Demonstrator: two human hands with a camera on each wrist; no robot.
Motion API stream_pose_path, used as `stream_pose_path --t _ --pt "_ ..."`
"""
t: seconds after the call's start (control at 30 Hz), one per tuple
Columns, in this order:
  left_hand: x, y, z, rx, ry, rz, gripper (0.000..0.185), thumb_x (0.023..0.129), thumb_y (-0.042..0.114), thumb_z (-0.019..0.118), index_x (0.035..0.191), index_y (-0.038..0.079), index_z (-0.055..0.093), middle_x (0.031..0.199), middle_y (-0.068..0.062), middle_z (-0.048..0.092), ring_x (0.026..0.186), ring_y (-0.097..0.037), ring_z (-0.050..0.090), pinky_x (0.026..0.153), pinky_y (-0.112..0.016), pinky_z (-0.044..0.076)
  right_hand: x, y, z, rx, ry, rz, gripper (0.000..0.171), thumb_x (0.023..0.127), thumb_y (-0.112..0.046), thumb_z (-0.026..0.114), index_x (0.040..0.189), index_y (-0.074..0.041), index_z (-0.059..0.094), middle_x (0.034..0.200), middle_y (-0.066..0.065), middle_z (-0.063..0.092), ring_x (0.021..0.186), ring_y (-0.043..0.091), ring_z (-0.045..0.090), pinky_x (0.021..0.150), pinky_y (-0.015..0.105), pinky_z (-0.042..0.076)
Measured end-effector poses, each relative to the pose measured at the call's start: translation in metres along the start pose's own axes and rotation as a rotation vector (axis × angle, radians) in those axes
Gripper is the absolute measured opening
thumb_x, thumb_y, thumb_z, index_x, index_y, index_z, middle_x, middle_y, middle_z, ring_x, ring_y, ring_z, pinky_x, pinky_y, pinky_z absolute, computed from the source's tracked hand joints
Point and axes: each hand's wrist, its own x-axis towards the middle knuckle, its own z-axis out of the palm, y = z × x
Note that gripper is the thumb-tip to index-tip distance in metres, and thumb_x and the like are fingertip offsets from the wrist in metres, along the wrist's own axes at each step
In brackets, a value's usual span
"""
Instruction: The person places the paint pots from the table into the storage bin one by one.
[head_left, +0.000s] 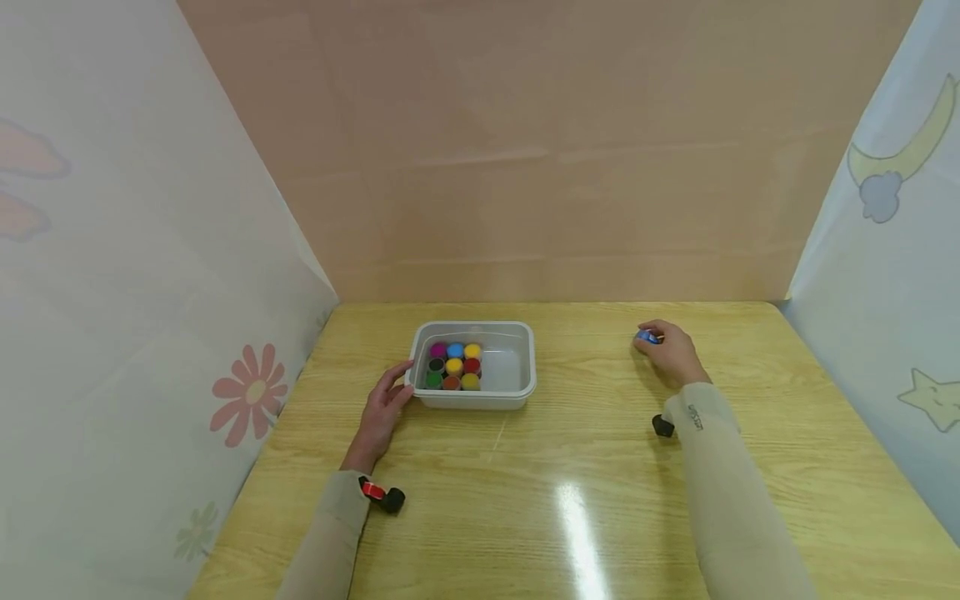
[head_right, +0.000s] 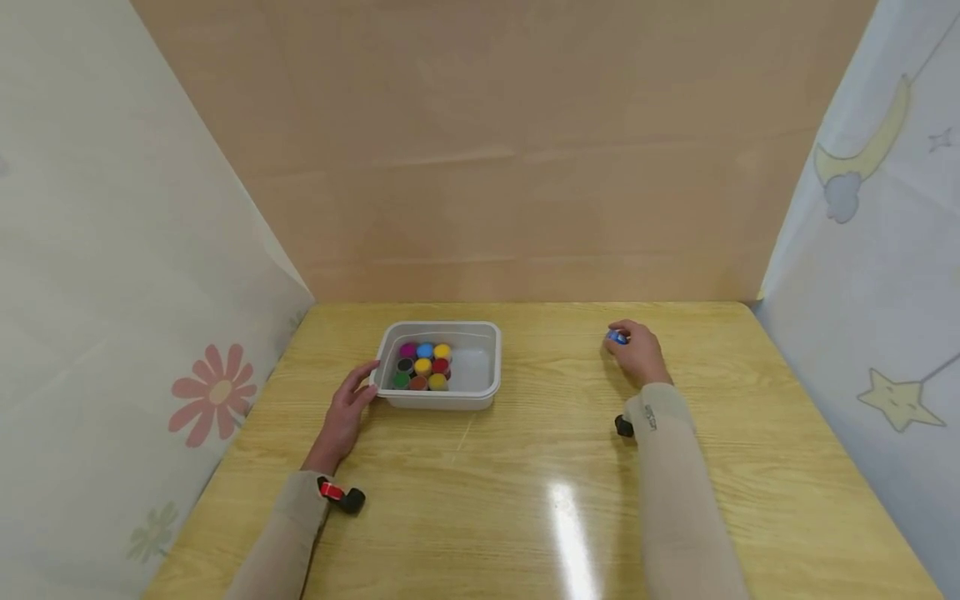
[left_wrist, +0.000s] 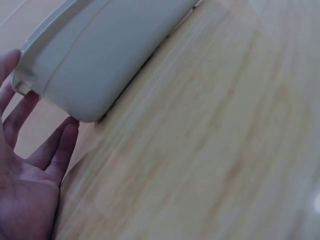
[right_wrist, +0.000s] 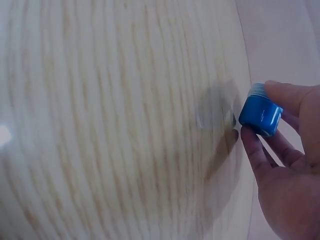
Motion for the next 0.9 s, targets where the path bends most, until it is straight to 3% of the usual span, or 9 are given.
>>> stream_pose_path --t 0.33,0.53,0.9 --pt "-0.003 -0.001 -0.001 -0.006 -0.009 -0.012 0.049 0.108 0.028 0.058 0.155 0.018 0.047 0.164 -0.005 0.038 0.141 -0.038 0.050 0.104 -0.015 0.046 -0.002 -0.011 0.007 0.024 0.024 0.001 0.050 0.107 -0.023 0.056 0.150 0.003 0.048 0.142 0.033 0.050 0.123 0.046 0.053 0.101 0.061 0.047" --pt "-0.002 -0.001 -0.002 0.008 -0.016 -0.012 0.050 0.109 0.027 0.056 0.156 0.017 0.045 0.166 -0.007 0.036 0.140 -0.036 0.052 0.104 -0.016 0.045 -0.002 -0.023 0.008 0.045 0.067 -0.020 0.046 0.106 -0.024 0.060 0.143 0.002 0.054 0.136 0.029 0.054 0.121 0.045 0.056 0.100 0.059 0.049" --pt "0.000 -0.001 -0.004 0.002 -0.019 0.004 0.051 0.107 0.029 0.059 0.155 0.018 0.046 0.164 -0.007 0.038 0.138 -0.036 0.054 0.103 -0.016 0.047 0.001 -0.043 0.015 0.094 0.063 -0.040 0.047 0.103 -0.024 0.065 0.142 0.000 0.054 0.137 0.027 0.054 0.124 0.047 0.058 0.099 0.058 0.053"
